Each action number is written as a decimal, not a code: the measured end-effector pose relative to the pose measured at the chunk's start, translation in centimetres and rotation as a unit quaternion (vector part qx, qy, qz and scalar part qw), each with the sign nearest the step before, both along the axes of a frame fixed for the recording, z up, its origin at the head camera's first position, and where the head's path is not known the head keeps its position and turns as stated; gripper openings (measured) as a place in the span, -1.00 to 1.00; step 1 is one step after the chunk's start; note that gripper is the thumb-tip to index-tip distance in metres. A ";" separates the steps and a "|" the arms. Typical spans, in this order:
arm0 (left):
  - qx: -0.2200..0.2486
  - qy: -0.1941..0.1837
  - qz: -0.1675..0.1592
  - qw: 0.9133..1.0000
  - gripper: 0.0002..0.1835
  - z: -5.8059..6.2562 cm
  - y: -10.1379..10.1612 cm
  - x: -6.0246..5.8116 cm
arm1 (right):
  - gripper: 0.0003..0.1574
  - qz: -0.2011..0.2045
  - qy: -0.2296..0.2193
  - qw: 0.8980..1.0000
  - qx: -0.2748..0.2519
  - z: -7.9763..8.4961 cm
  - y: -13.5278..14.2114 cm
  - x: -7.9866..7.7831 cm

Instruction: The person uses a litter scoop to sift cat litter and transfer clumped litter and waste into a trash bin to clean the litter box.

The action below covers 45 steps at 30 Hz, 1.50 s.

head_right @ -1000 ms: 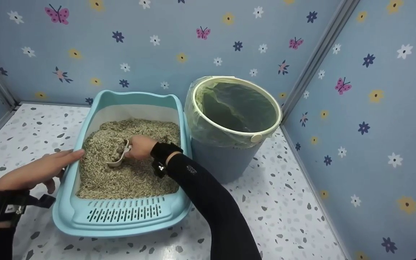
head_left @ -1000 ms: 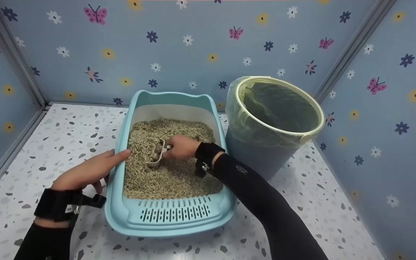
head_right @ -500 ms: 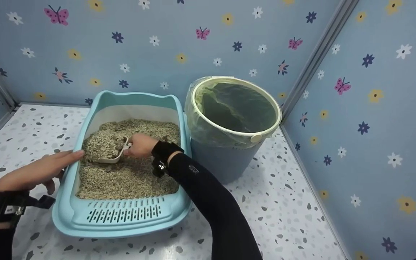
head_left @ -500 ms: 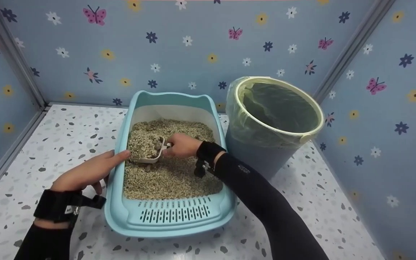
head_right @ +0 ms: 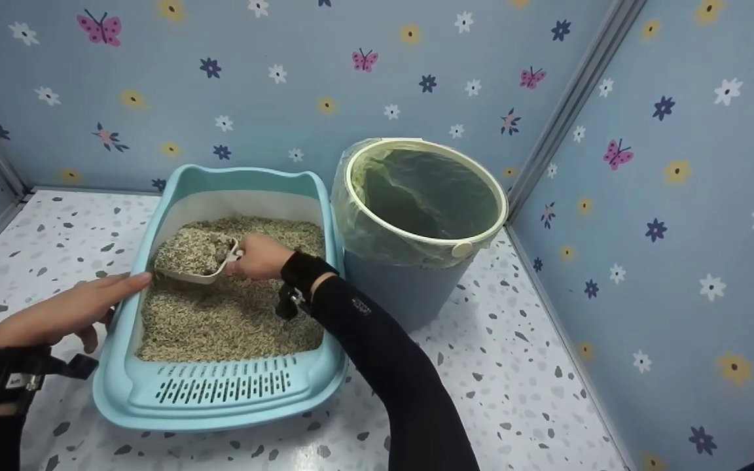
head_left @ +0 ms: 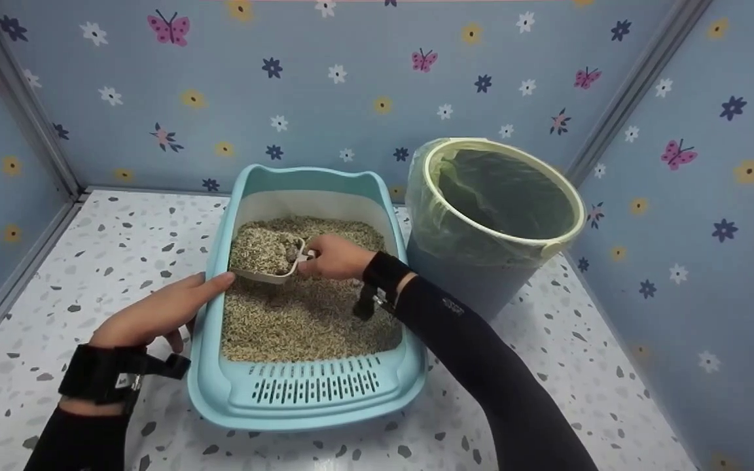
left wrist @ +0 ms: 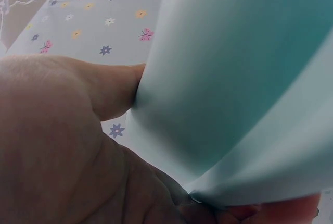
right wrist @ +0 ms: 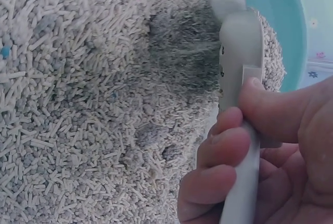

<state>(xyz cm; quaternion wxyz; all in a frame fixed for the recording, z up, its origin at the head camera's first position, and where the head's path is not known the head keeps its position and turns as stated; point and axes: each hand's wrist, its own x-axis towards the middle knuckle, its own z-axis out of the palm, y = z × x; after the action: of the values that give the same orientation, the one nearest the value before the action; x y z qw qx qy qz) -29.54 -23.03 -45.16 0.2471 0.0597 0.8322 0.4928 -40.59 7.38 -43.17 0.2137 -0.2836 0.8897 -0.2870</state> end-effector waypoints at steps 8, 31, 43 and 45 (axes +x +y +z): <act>-0.008 0.001 0.000 1.000 -0.18 -0.3 -0.1 0.0 | -0.80 -0.029 -0.006 1.000 -0.011 0.2 0.6 0.1; -0.002 0.002 0.002 1.000 -0.14 0.0 -0.1 0.1 | -0.64 -0.052 0.069 0.995 -0.045 2.7 4.0 3.6; -0.004 0.000 0.007 1.000 -0.13 0.1 -0.1 0.3 | -0.67 -0.058 0.106 0.992 -0.036 4.4 5.5 6.9; -0.007 0.002 0.007 1.000 -0.14 0.1 0.0 0.3 | -0.67 -0.068 0.115 0.991 -0.032 4.8 5.8 7.6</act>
<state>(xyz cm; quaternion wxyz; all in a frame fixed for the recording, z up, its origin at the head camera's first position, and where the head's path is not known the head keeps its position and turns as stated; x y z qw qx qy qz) -29.22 -23.06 -45.06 0.2425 0.0533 0.8364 0.4887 -33.02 13.22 -38.39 0.0807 -0.2603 0.9159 -0.2949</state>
